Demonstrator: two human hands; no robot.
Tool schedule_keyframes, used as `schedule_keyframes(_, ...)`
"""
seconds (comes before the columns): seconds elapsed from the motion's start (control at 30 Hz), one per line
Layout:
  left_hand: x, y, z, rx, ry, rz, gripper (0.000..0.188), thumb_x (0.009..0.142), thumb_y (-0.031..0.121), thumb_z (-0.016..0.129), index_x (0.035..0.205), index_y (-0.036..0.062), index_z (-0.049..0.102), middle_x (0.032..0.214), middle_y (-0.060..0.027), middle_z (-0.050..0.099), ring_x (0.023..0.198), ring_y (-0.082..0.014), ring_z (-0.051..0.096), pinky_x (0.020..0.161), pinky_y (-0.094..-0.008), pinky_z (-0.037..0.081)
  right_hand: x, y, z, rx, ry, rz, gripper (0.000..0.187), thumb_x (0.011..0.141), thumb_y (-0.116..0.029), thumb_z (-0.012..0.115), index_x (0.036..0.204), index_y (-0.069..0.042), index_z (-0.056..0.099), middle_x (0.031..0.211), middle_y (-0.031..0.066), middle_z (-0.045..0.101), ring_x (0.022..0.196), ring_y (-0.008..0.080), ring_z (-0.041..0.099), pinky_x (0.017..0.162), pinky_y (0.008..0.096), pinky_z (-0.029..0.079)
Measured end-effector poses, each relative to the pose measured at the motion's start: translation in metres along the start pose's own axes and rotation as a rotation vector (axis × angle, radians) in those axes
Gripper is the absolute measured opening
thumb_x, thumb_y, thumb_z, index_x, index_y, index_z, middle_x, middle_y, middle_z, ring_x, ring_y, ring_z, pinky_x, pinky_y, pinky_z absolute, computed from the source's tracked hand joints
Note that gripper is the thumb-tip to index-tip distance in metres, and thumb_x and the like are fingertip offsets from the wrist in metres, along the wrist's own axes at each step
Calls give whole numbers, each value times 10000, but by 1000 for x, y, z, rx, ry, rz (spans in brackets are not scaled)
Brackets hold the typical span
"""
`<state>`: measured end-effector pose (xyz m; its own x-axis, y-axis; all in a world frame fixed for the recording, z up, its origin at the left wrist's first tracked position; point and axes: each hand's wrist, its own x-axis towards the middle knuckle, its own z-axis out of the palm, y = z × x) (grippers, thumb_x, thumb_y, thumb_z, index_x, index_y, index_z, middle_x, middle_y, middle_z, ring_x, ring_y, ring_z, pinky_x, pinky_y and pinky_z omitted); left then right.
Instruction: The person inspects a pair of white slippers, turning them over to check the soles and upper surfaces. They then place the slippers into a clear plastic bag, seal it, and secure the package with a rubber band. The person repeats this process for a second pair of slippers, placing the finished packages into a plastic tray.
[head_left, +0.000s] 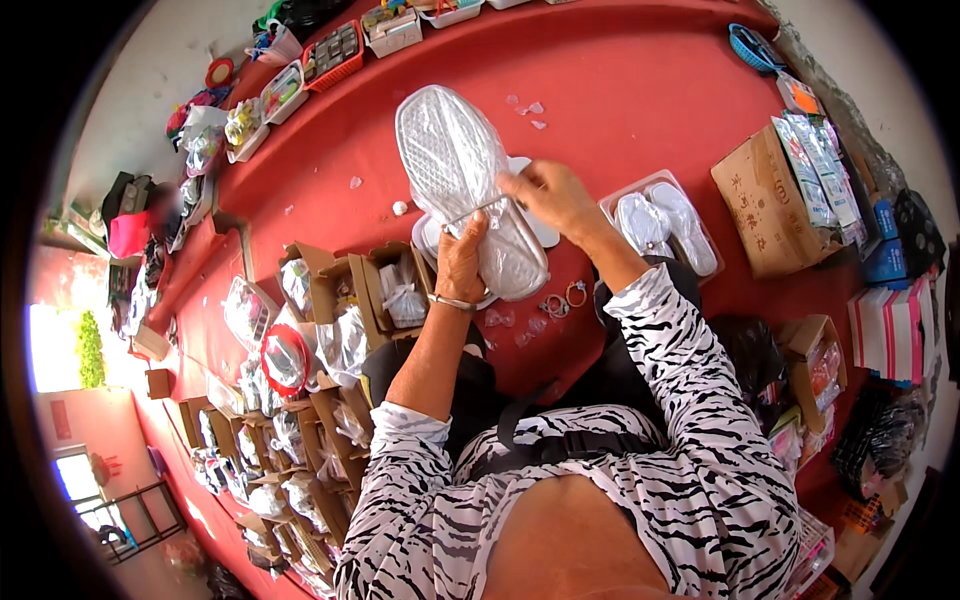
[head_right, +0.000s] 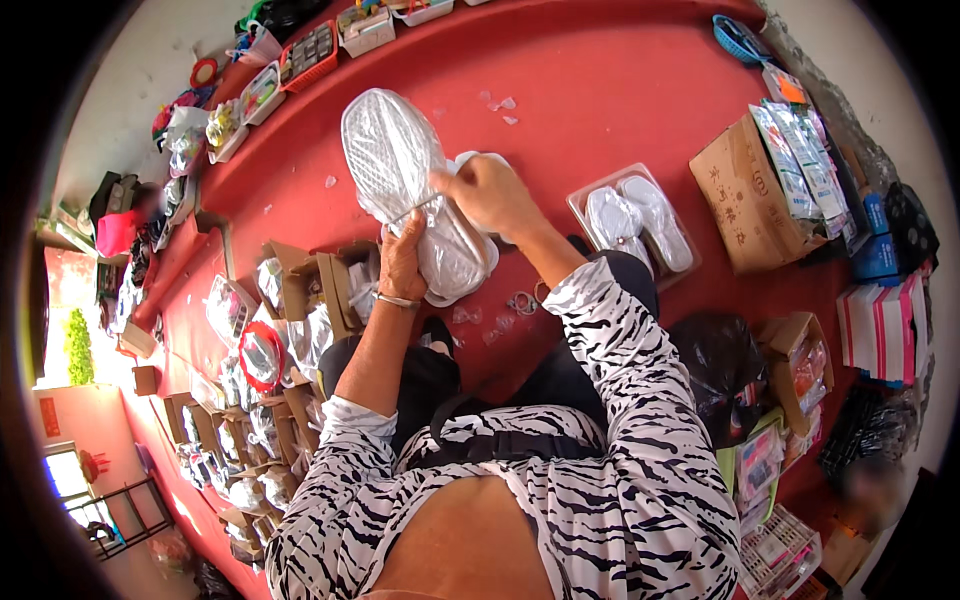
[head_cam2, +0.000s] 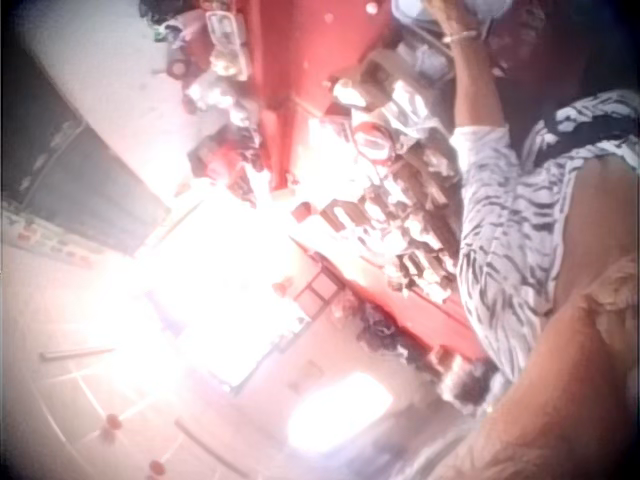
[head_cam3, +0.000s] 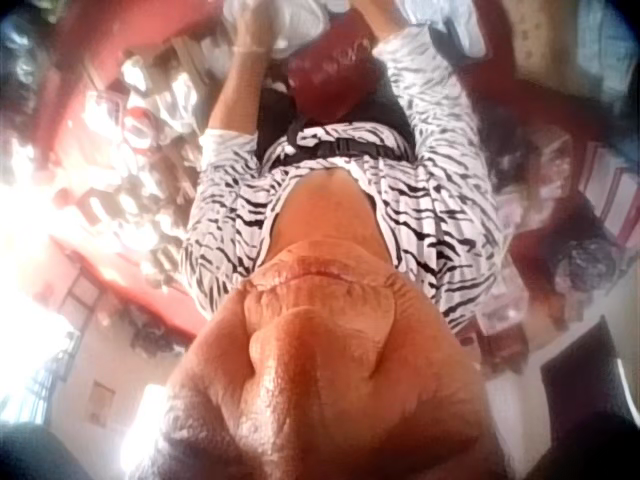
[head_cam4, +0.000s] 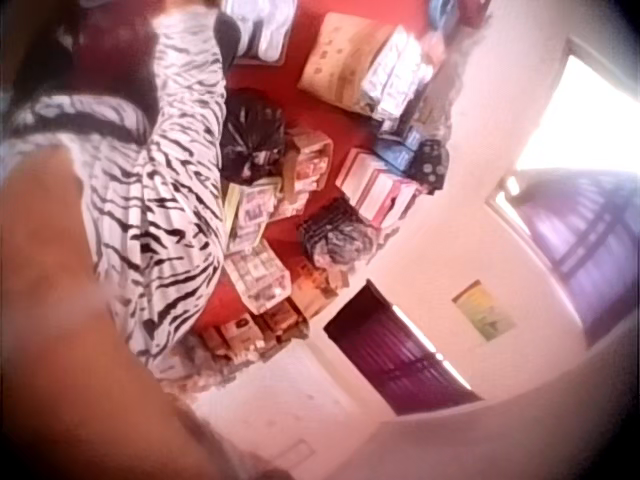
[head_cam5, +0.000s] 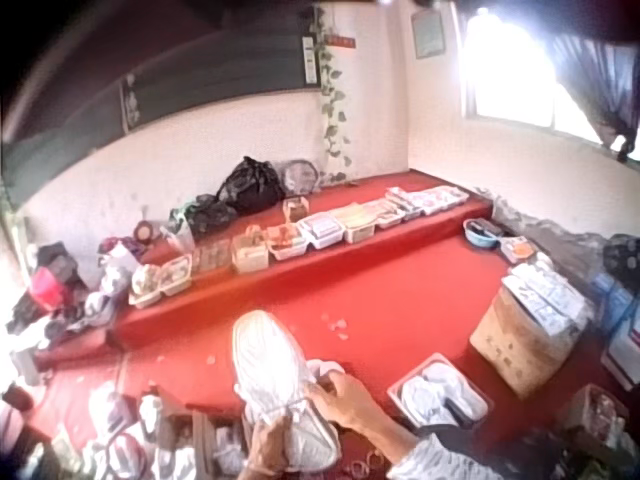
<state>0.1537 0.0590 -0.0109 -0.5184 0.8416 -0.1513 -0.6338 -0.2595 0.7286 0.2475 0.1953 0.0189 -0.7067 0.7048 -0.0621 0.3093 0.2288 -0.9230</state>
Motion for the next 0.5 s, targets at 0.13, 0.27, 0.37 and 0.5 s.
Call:
schedule_keyframes(0.13, -2, -5, 2, 60, -27, -29, 381, 835, 153, 659, 1161, 37, 499, 1025, -68, 605, 886, -178, 606, 767, -345, 523, 3, -4, -3, -90, 286, -162, 593, 775, -518, 641, 922, 52, 573, 760, 126, 619, 690, 228, 593, 625, 339, 468)
schedule_keyframes(0.27, -8, -9, 3, 82, -53, -66, 365, 874, 119, 593, 1210, 41, 477, 1058, -63, 605, 908, -194, 613, 785, -342, 521, -2, -6, 6, -304, 356, -219, 510, 781, -470, 627, 848, 33, 573, 744, 188, 625, 730, 359, 623, 636, 439, 483)
schedule_keyframes(0.37, -7, -11, 3, 51, -46, -82, 348, 882, 130, 583, 1203, 41, 485, 1075, -62, 599, 917, -190, 606, 801, -345, 509, 1, -6, 3, 27, 302, -82, 433, 788, -379, 639, 835, 48, 586, 674, 160, 612, 655, 305, 610, 587, 430, 469)
schedule_keyframes(0.5, 8, -14, -18, 336, 128, 98, 302, 865, 176, 606, 1101, -2, 545, 1008, -71, 598, 869, -161, 574, 756, -321, 490, 7, 9, 13, 792, -38, 191, 356, 849, -364, 605, 906, -13, 622, 821, 49, 610, 729, 136, 545, 641, 302, 443)
